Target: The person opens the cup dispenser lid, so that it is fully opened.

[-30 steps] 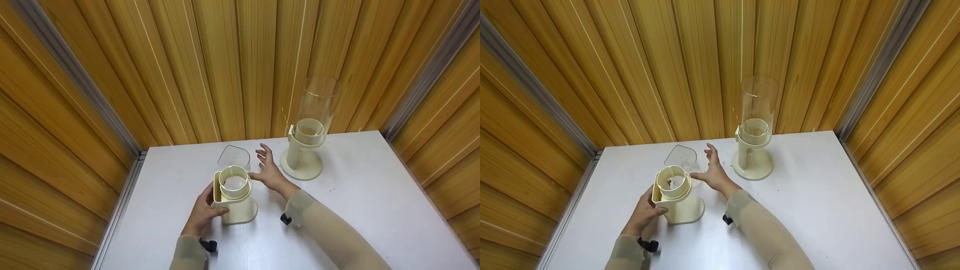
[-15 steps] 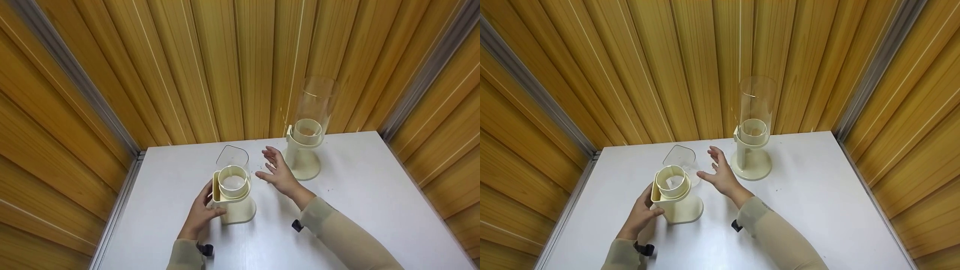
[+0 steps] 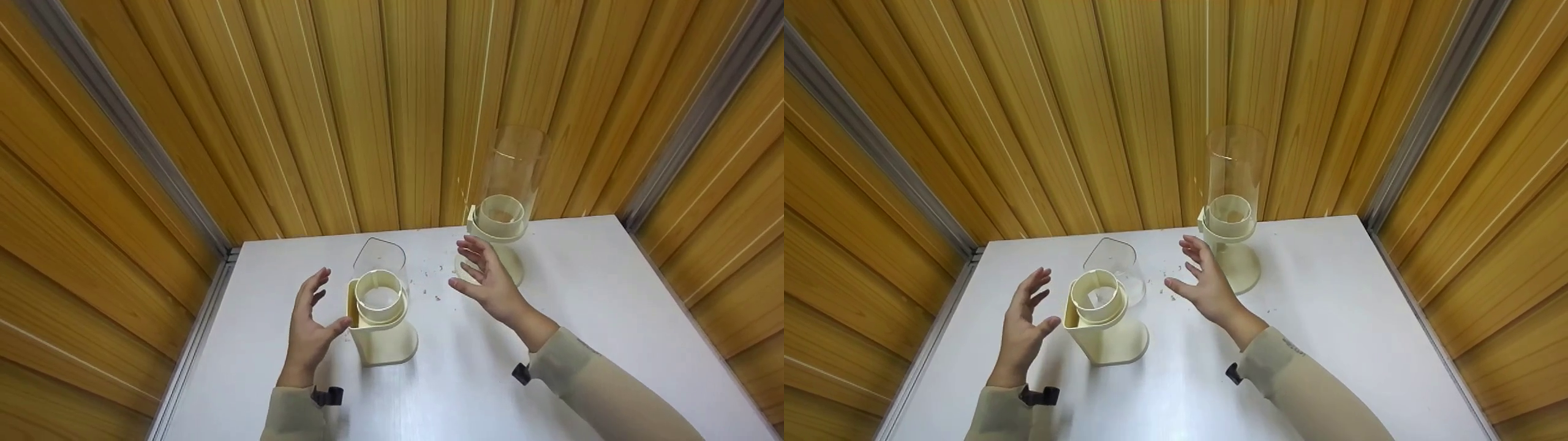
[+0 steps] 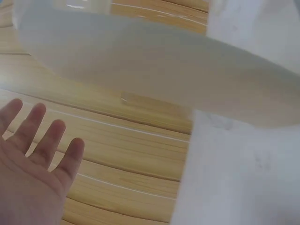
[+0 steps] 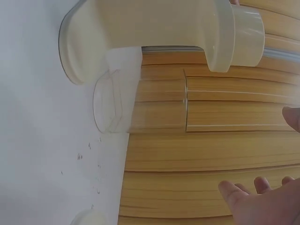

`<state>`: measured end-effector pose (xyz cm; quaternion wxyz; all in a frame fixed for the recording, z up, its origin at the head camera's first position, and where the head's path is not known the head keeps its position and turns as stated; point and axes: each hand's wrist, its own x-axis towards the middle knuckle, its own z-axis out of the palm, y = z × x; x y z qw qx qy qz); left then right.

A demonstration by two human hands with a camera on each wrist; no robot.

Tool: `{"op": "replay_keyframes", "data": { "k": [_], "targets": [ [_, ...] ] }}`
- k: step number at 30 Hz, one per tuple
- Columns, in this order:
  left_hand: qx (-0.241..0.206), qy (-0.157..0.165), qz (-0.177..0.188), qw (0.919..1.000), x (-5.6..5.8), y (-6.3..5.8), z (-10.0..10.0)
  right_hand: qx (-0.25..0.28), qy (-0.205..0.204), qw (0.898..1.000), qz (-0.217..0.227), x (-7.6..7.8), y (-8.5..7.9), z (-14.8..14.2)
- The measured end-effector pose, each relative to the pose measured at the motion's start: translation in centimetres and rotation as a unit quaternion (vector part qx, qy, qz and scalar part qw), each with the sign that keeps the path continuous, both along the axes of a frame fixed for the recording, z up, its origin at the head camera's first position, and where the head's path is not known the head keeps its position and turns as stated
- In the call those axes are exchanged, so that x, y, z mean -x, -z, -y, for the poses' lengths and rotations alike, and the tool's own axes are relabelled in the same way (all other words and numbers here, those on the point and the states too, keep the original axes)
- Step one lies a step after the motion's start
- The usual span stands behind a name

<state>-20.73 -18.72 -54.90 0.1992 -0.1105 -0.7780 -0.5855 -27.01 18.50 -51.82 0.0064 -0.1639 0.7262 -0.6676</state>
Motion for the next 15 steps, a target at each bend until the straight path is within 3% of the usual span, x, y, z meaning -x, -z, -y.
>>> {"op": "replay_keyframes", "data": {
  "k": [6,15],
  "targets": [
    [-0.012,-0.009,-0.039,0.9991,-0.5,-3.2,-1.6,-0.020,0.017,1.000,-0.007,-0.6,-1.6,-2.7],
    [0.009,0.054,-0.121,0.9911,0.4,-7.4,-6.0,-0.022,0.061,0.997,-0.043,-1.1,-4.3,-5.6]
  ]
}}
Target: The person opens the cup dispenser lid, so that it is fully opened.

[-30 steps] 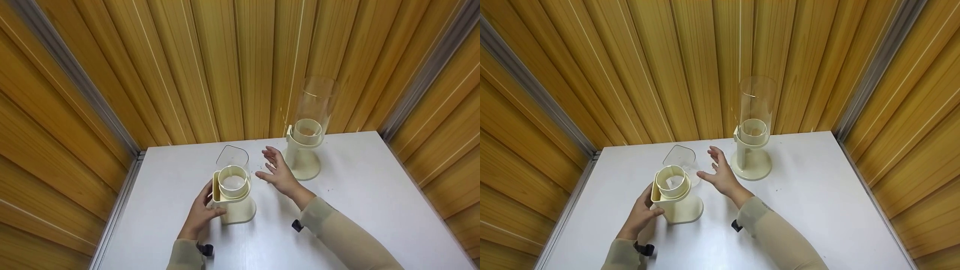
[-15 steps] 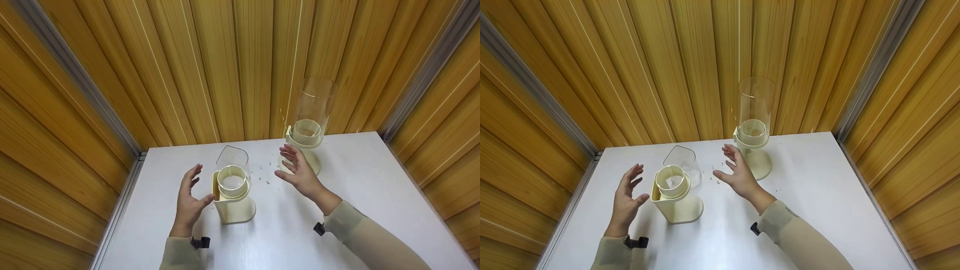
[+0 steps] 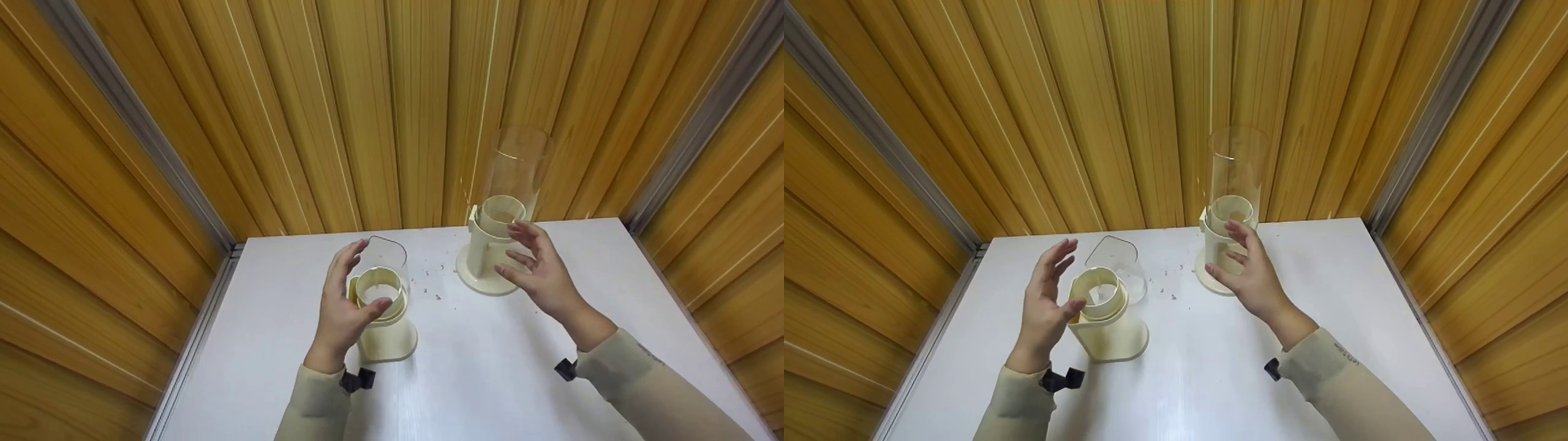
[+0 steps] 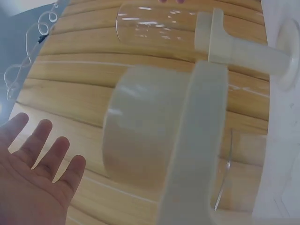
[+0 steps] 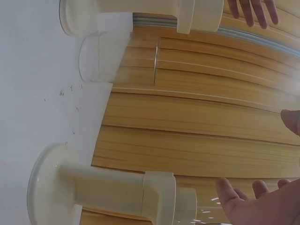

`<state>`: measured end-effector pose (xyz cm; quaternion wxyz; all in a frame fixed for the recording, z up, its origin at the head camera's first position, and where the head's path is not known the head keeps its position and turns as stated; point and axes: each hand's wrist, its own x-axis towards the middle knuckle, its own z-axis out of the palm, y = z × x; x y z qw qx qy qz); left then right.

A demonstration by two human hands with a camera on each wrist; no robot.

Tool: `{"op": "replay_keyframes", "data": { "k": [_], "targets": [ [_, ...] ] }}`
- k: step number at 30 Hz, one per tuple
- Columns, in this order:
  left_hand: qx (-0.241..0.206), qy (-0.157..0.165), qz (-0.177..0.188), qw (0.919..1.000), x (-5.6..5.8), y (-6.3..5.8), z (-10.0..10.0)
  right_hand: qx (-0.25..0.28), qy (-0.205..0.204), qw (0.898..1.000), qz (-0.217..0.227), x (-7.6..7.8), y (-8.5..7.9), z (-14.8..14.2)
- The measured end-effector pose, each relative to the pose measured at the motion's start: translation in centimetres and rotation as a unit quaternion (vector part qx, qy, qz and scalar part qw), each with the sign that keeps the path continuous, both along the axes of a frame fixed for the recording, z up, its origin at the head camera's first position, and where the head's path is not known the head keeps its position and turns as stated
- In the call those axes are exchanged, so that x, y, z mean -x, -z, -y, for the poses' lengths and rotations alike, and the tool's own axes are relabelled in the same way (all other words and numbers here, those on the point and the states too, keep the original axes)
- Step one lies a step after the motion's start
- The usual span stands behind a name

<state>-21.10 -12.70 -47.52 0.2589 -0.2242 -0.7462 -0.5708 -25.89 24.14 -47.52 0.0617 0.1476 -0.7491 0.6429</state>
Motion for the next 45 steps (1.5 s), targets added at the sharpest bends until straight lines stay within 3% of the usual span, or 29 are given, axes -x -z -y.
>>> {"op": "replay_keyframes", "data": {
  "k": [4,9,16,22,32,40,45],
  "targets": [
    [0.011,0.024,-0.007,0.9996,0.4,-1.5,-2.3,-0.002,0.027,1.000,-0.015,0.2,-0.6,-0.7],
    [0.020,0.038,0.013,0.9990,1.3,-2.0,-5.4,-0.005,0.071,0.997,-0.034,1.1,-1.3,-1.4],
    [-0.010,0.057,0.067,0.9960,3.6,-1.5,-10.1,-0.019,0.143,0.989,-0.030,3.2,-2.0,-3.4],
    [-0.028,0.076,0.118,0.9897,5.2,-0.2,-14.1,-0.004,0.166,0.986,-0.009,5.1,-0.8,-4.7],
    [-0.006,0.056,0.196,0.9790,8.4,2.5,-19.4,0.014,0.147,0.989,0.010,8.6,-0.6,-5.6],
    [0.060,-0.011,0.250,0.9663,12.1,4.1,-20.9,0.052,0.136,0.989,0.003,10.7,-0.5,-5.0],
    [0.055,-0.023,0.279,0.9585,13.0,4.6,-21.9,0.056,0.145,0.988,-0.010,11.5,-0.5,-4.3]
  ]
}}
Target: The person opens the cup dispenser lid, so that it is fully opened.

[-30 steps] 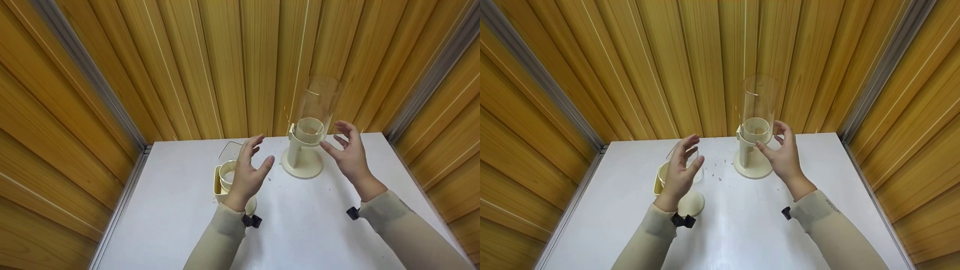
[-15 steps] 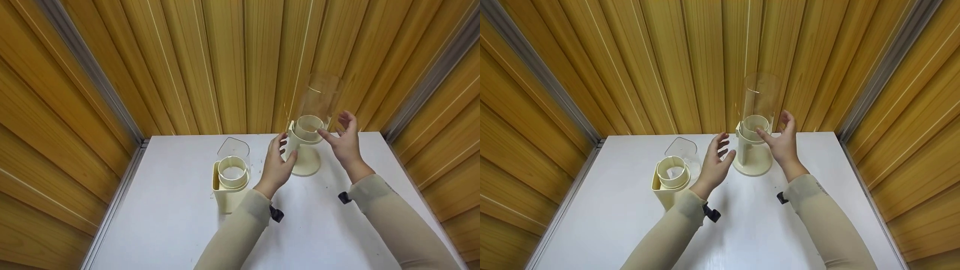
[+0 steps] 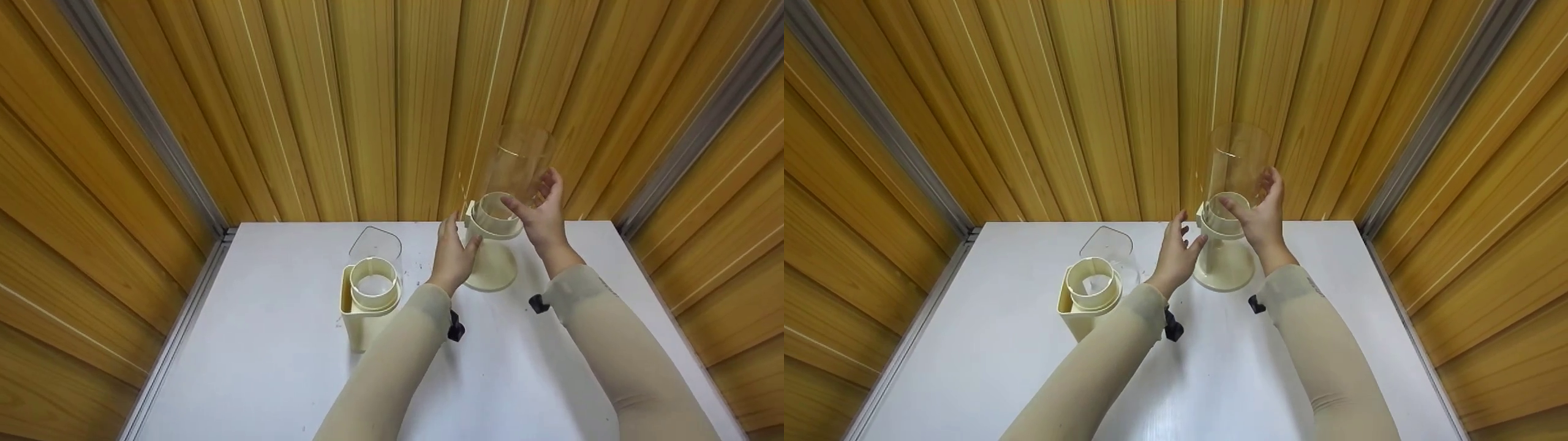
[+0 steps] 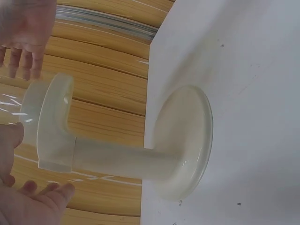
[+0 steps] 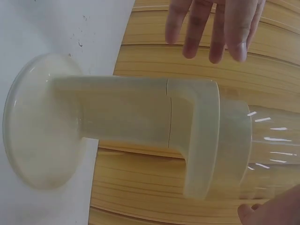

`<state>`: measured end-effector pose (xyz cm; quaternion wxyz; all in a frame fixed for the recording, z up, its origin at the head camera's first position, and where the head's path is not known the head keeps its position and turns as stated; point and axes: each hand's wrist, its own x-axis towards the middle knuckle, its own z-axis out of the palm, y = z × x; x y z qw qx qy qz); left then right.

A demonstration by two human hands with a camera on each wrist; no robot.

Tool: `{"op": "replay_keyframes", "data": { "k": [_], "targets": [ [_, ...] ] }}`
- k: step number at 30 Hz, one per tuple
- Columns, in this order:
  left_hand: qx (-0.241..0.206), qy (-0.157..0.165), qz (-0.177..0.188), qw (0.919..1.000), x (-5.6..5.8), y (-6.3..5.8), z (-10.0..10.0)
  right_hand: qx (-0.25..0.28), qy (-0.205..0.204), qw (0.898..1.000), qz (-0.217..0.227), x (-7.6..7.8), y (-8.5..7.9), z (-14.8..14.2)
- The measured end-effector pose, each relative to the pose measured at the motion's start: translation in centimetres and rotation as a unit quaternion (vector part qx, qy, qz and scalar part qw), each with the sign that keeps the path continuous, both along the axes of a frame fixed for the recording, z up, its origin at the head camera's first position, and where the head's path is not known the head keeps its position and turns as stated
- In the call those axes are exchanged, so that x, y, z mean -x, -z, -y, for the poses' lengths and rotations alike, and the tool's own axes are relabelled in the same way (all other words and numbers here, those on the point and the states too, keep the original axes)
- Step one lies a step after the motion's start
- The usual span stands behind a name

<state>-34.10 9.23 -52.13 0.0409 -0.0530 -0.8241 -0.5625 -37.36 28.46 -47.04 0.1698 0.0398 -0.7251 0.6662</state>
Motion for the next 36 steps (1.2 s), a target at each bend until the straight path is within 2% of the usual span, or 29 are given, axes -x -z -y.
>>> {"op": "replay_keyframes", "data": {
  "k": [4,9,13,17,22,26,32,36],
  "targets": [
    [-0.014,-0.004,0.011,0.9998,0.5,-0.2,-1.1,0.004,0.022,1.000,-0.016,0.9,0.0,0.4],
    [-0.008,0.022,0.014,0.9996,1.0,-0.1,-1.8,0.030,0.042,0.998,-0.031,1.2,0.8,0.3],
    [0.012,0.043,0.029,0.9986,1.1,0.4,-1.9,0.061,0.019,0.998,-0.024,1.2,1.8,0.3],
    [0.025,0.047,0.041,0.9978,1.4,0.4,-2.0,0.077,-0.012,0.997,-0.018,1.5,2.1,0.5],
    [0.007,0.027,0.033,0.9991,1.7,0.4,-2.3,0.057,0.007,0.998,-0.032,1.8,2.2,0.6],
    [-0.010,0.003,0.030,0.9995,1.5,0.7,-2.3,0.025,0.024,0.999,-0.023,1.5,2.4,0.6],
    [-0.018,-0.012,0.019,0.9996,1.1,1.4,-1.7,0.011,0.022,0.999,-0.024,1.0,2.9,0.8],
    [-0.018,-0.016,0.008,0.9997,0.8,1.7,-1.3,0.028,0.007,0.999,-0.033,0.7,2.9,1.0]
  ]
}}
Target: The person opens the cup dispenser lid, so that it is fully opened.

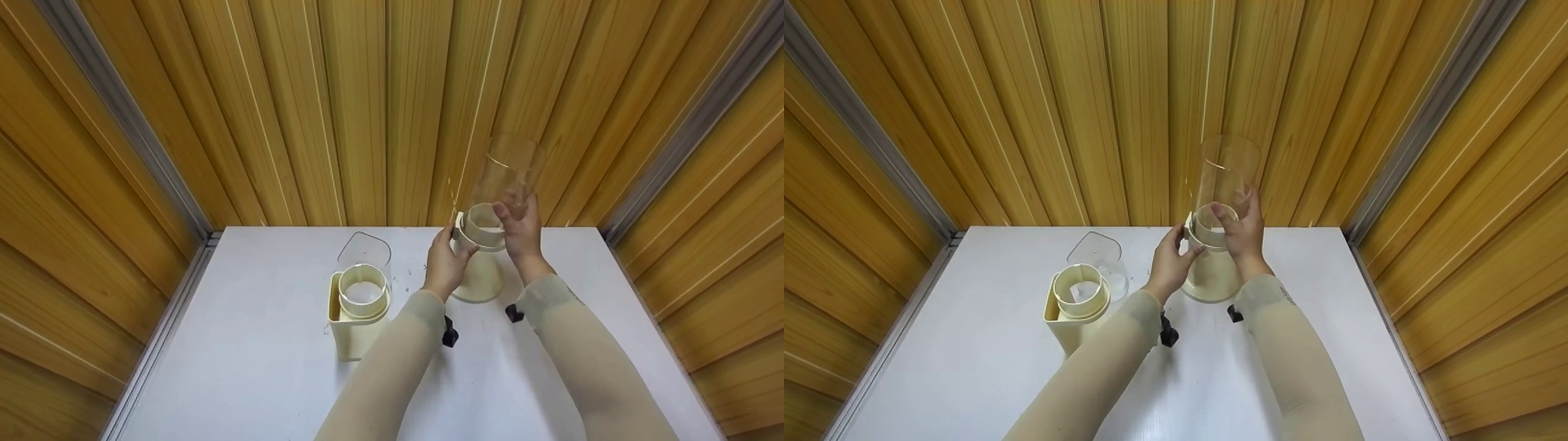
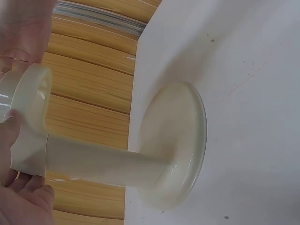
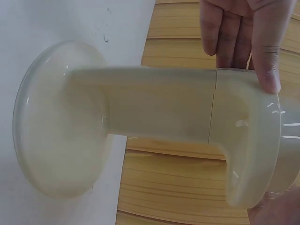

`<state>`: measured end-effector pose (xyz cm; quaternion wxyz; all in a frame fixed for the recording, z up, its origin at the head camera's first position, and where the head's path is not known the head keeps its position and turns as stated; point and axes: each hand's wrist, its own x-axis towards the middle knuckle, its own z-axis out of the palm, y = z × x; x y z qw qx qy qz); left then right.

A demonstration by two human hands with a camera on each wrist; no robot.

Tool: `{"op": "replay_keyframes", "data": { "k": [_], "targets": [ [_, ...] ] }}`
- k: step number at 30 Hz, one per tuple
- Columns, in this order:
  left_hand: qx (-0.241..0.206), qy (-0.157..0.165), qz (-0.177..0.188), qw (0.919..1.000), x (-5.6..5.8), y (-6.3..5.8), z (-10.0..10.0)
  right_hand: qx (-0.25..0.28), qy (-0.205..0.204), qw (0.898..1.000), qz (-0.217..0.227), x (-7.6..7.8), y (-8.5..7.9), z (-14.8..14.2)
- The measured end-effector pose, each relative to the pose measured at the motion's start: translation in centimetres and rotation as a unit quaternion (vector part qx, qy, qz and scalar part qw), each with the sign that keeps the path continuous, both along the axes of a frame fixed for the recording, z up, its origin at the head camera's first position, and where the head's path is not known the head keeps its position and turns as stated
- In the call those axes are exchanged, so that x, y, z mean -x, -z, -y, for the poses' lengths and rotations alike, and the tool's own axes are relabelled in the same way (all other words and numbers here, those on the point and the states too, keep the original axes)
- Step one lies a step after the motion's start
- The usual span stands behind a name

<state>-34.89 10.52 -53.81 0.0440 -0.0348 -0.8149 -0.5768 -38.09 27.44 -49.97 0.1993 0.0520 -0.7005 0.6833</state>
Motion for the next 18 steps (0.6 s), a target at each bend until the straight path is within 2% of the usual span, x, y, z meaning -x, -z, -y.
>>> {"op": "replay_keyframes", "data": {
  "k": [9,13,18],
  "targets": [
    [0.037,-0.011,-0.019,0.9991,-1.9,0.0,0.0,-0.009,-0.032,0.999,0.004,-1.4,-0.1,-0.2],
    [0.052,-0.016,-0.031,0.9981,-2.9,-0.1,-0.1,0.001,-0.057,0.998,0.000,-1.9,-0.2,-0.7],
    [0.070,-0.015,-0.044,0.9965,-3.8,-0.3,-0.1,0.006,-0.068,0.998,0.009,-2.4,-0.2,-1.2]
  ]
}}
